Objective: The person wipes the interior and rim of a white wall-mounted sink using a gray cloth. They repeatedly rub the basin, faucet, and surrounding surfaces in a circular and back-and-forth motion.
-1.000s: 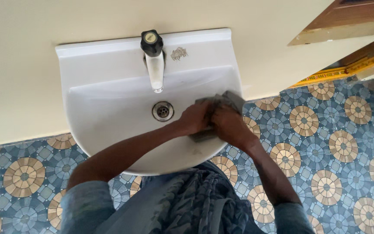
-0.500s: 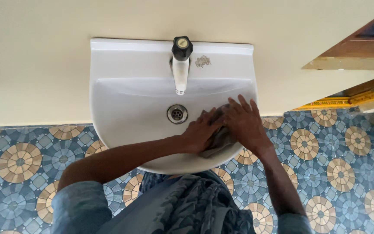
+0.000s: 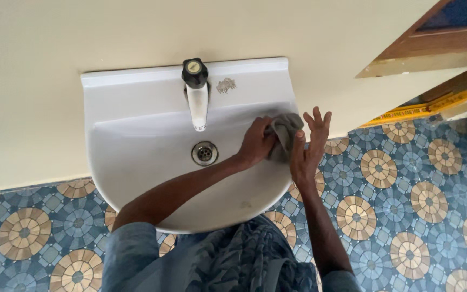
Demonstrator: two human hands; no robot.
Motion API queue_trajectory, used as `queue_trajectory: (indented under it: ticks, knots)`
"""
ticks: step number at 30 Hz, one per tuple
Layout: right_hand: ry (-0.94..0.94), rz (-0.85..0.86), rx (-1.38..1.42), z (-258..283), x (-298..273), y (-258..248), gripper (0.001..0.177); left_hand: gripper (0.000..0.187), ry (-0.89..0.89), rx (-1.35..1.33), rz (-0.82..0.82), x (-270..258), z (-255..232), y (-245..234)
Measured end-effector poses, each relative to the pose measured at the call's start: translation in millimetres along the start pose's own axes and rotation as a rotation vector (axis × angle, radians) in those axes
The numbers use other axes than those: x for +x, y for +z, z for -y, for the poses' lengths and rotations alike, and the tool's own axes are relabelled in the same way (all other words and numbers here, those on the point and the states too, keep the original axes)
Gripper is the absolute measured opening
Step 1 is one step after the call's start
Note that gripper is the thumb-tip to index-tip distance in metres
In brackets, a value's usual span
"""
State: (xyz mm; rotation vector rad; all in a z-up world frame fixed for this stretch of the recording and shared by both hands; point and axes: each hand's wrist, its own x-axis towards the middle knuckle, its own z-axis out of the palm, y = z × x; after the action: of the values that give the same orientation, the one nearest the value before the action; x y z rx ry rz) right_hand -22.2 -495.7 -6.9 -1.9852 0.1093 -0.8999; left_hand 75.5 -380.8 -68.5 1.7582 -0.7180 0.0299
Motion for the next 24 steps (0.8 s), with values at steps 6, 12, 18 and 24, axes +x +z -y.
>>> queue_trajectory:
  ticks: [6, 12, 18, 24]
  knots:
    - [-0.018, 0.074, -0.060, -5, 6, -2, 0.056, 0.049, 0.269, 0.731, 0.047, 61, -30, -61]
    - [-0.054, 0.100, -0.068, -12, 1, -8, 0.046, 0.079, 0.213, 0.859, -0.015, 70, -38, -45]
    - [-0.058, 0.169, -0.060, -15, 7, -11, 0.028, 0.064, 0.369, 1.101, -0.053, 60, -13, -17]
    - [-0.065, 0.190, 0.004, -16, -2, -11, 0.016, 0.059, 0.347, 1.251, -0.053, 14, 4, -45]
